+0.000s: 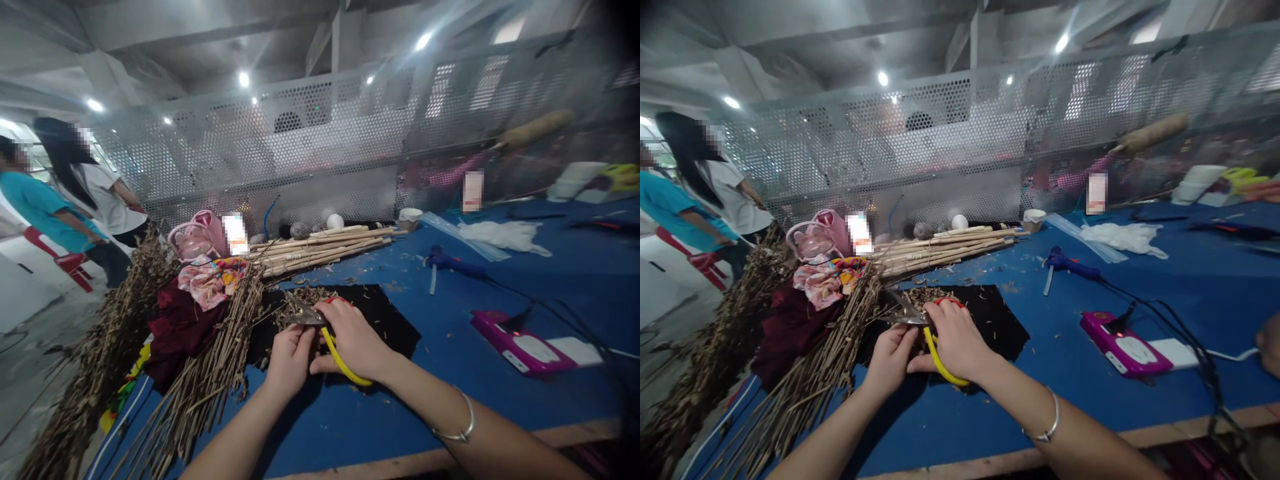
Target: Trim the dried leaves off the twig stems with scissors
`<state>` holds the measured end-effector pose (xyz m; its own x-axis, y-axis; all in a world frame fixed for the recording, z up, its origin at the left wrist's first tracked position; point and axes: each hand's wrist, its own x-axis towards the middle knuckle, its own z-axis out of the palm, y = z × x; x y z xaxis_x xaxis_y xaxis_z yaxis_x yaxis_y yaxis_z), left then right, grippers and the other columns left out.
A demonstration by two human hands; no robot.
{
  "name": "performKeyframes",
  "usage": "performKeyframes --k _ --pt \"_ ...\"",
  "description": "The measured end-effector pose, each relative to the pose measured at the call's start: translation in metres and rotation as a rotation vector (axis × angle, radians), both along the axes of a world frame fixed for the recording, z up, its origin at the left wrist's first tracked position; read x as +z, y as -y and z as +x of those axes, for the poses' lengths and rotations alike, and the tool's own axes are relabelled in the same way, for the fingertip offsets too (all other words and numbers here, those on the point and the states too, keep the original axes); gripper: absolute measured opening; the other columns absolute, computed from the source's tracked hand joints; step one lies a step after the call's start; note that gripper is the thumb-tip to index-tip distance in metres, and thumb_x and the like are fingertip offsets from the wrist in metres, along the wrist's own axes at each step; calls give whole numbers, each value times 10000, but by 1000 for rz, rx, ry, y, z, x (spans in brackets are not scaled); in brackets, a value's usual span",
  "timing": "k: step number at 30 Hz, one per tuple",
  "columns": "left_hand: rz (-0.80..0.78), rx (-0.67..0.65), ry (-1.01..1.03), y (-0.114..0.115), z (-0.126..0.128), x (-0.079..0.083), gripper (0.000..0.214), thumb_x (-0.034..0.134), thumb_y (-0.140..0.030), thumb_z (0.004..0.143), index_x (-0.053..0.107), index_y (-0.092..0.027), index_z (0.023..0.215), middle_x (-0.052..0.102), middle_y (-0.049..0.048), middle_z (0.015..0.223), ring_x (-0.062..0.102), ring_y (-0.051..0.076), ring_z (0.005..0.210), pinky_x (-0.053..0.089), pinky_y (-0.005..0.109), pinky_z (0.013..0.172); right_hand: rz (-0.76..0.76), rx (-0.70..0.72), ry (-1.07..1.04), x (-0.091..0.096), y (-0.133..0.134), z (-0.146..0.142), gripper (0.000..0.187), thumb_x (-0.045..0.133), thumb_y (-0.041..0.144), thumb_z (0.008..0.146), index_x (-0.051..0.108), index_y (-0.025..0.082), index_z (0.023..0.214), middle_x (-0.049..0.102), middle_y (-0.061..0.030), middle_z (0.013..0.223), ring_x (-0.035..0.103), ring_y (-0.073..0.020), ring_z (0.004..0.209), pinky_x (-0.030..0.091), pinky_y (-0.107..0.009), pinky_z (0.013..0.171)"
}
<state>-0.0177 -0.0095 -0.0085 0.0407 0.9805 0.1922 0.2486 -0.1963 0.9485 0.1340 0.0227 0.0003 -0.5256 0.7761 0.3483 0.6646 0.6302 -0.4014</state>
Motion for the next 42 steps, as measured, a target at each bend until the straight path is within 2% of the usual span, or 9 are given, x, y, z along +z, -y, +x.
performKeyframes --k 4,9,14,21,27,32,35,38,42 --pt "6 -26 -11 0 0 1 300 427 -314 849 634 -123 952 651 61 795 576 148 657 449 237 604 -14 8 9 3 1 2 867 649 674 514 431 179 1192 479 -102 999 476 -258 906 368 -406 796" --pt "94 -4 -95 0 -2 -1 291 437 -299 847 668 -124 818 662 87 833 582 181 770 434 274 745 -18 -21 -12 3 1 1 825 685 629 515 462 181 1172 495 -95 955 498 -247 856 391 -389 764" --pt "99 11 -90 0 -2 0 261 439 -298 845 647 -144 879 654 62 796 571 160 715 433 246 677 -79 -47 -60 0 2 -1 654 647 589 616 498 197 1119 556 -69 885 551 -215 802 422 -320 712" --pt "57 5 -78 3 -2 3 256 432 -343 845 586 -151 774 602 17 692 519 118 606 399 196 557 -83 -40 -54 1 1 1 445 571 556 721 533 208 996 625 -54 849 590 -196 802 416 -270 690" --pt "-71 -54 79 2 0 0 284 395 -403 850 540 -159 844 539 -2 681 451 92 508 401 189 464 -138 -49 -70 3 1 0 373 550 542 745 538 230 949 634 -22 796 597 -169 705 394 -236 600" --pt "-5 -34 51 0 -1 0 285 401 -376 857 549 -144 780 563 24 708 509 108 621 428 206 590 -62 -83 -46 2 -1 0 556 613 572 664 510 204 1069 611 -67 892 583 -216 829 411 -289 682" --pt "5 -9 110 -1 0 -1 224 433 -354 849 521 -151 882 602 37 771 543 112 662 444 224 643 -25 -69 -53 1 -2 0 671 652 578 609 483 183 1124 573 -93 943 554 -236 863 411 -336 738" --pt "-38 10 221 -2 0 -4 239 466 -351 833 472 -161 978 621 43 822 560 104 647 453 218 603 3 -44 -60 0 -3 0 727 677 582 569 476 177 1138 544 -101 969 526 -247 879 398 -377 775" --pt "-116 -16 343 -4 1 -5 249 522 -339 795 495 -151 956 625 50 845 575 112 655 459 214 559 5 5 -58 -1 -3 0 801 667 603 565 430 179 1201 520 -111 1035 489 -267 955 373 -408 817"
